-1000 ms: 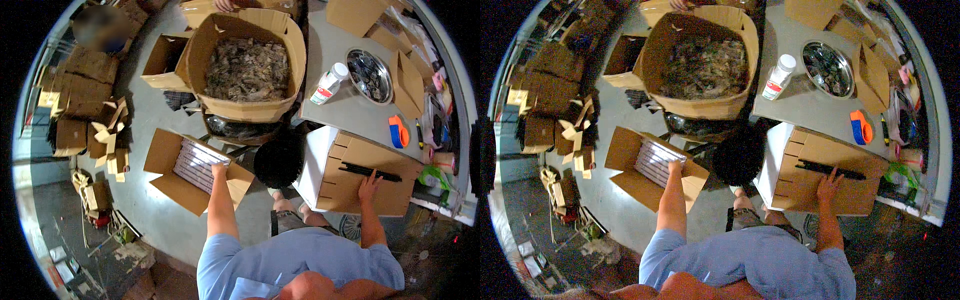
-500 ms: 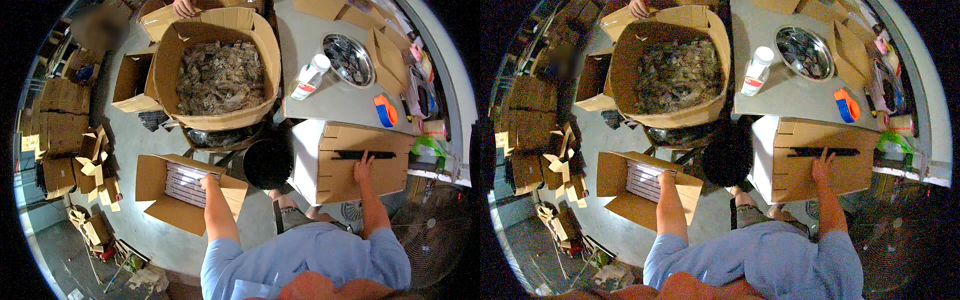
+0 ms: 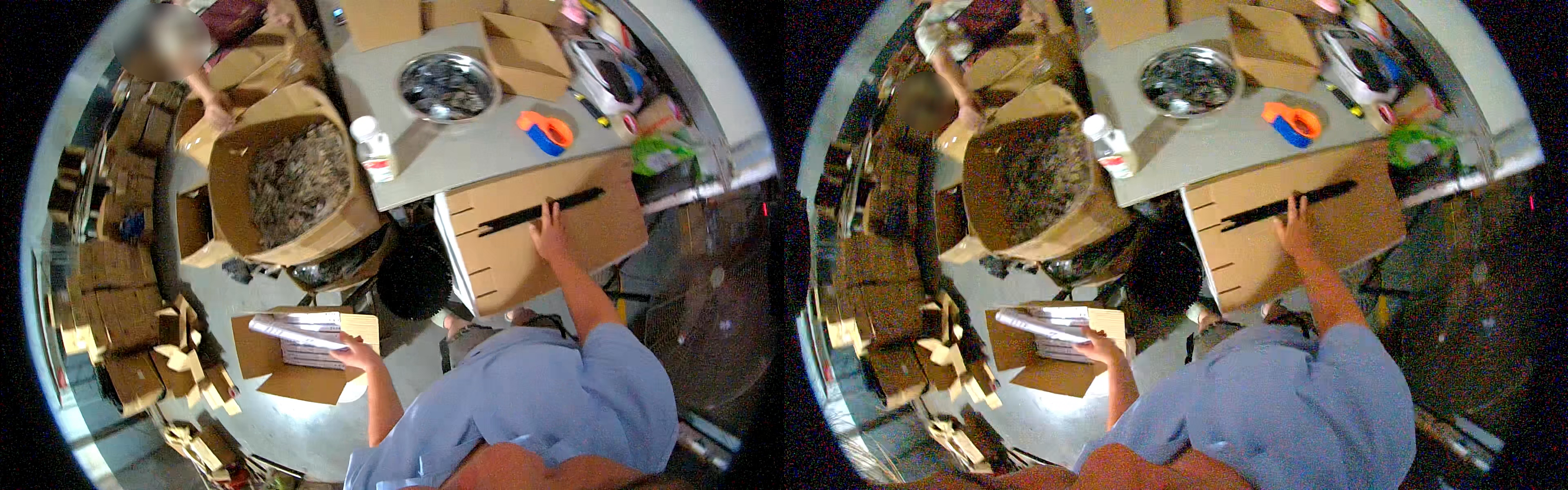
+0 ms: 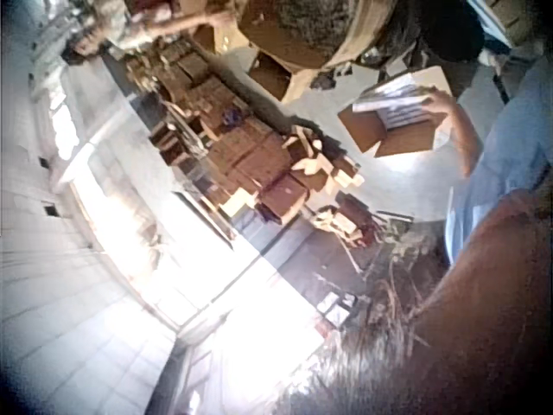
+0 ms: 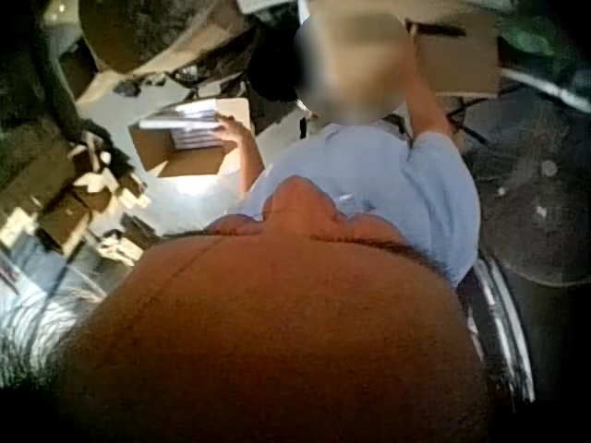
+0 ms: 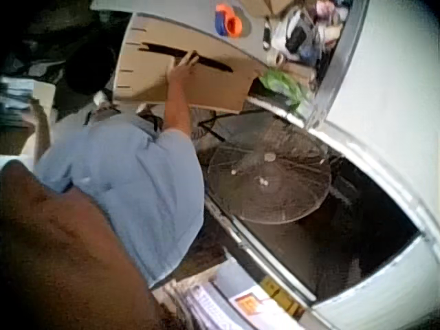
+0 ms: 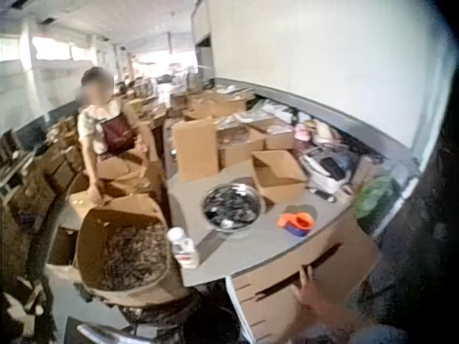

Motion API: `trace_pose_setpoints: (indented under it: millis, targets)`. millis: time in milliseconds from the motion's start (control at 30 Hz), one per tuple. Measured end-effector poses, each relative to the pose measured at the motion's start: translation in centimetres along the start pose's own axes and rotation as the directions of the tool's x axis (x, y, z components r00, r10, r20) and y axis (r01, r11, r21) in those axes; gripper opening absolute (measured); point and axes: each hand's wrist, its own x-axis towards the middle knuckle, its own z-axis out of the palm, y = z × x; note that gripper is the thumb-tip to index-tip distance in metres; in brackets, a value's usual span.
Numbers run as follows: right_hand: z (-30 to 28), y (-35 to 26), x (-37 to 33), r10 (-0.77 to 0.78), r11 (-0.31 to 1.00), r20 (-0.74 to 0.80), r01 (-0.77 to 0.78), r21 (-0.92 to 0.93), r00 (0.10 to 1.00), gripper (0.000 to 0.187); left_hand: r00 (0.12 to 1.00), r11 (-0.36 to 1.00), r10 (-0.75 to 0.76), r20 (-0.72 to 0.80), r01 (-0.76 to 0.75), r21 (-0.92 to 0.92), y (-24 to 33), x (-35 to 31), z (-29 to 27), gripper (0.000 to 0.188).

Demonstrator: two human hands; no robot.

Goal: The person places a drawer slide and bags of hardware into a long cardboard box, folds the box shut, seals it with tape, and moves it onto a pile of similar boxes.

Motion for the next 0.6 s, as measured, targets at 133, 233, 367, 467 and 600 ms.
trace_pose_setpoints:
  millis: [133,233,367,467,600]
  targets:
    - [-0.1,4.2,0.5,-0.028,1.0,-0.094,0.028,-0.005,0.995,0.084,0.8,0.812,0.352,0.485,-0.519,0.267,-0.5,-8.5,4.2,0.03]
    - [-1.2,9.4,1.3,-0.033,0.987,-0.108,0.05,0.154,0.994,0.091,0.434,0.595,0.329,0.839,-0.785,0.173,4.0,-15.4,9.7,0.033]
    - [-3.1,16.9,3.6,-0.007,0.982,-0.105,0.026,0.185,0.994,0.095,-0.053,0.398,0.301,0.952,-0.9,-0.176,3.5,-21.2,17.9,0.035]
    - [-7.2,18.0,6.0,0.111,0.994,0.081,-0.111,0.003,0.991,0.098,-0.1,0.229,0.234,0.967,-0.961,-0.155,0.5,-22.7,23.2,0.038]
    - [-6.8,21.0,7.5,-0.052,0.998,0.03,0.051,0.042,0.998,0.098,0.173,0.0,0.08,0.982,-0.985,0.174,-0.5,-24.3,27.1,0.053]
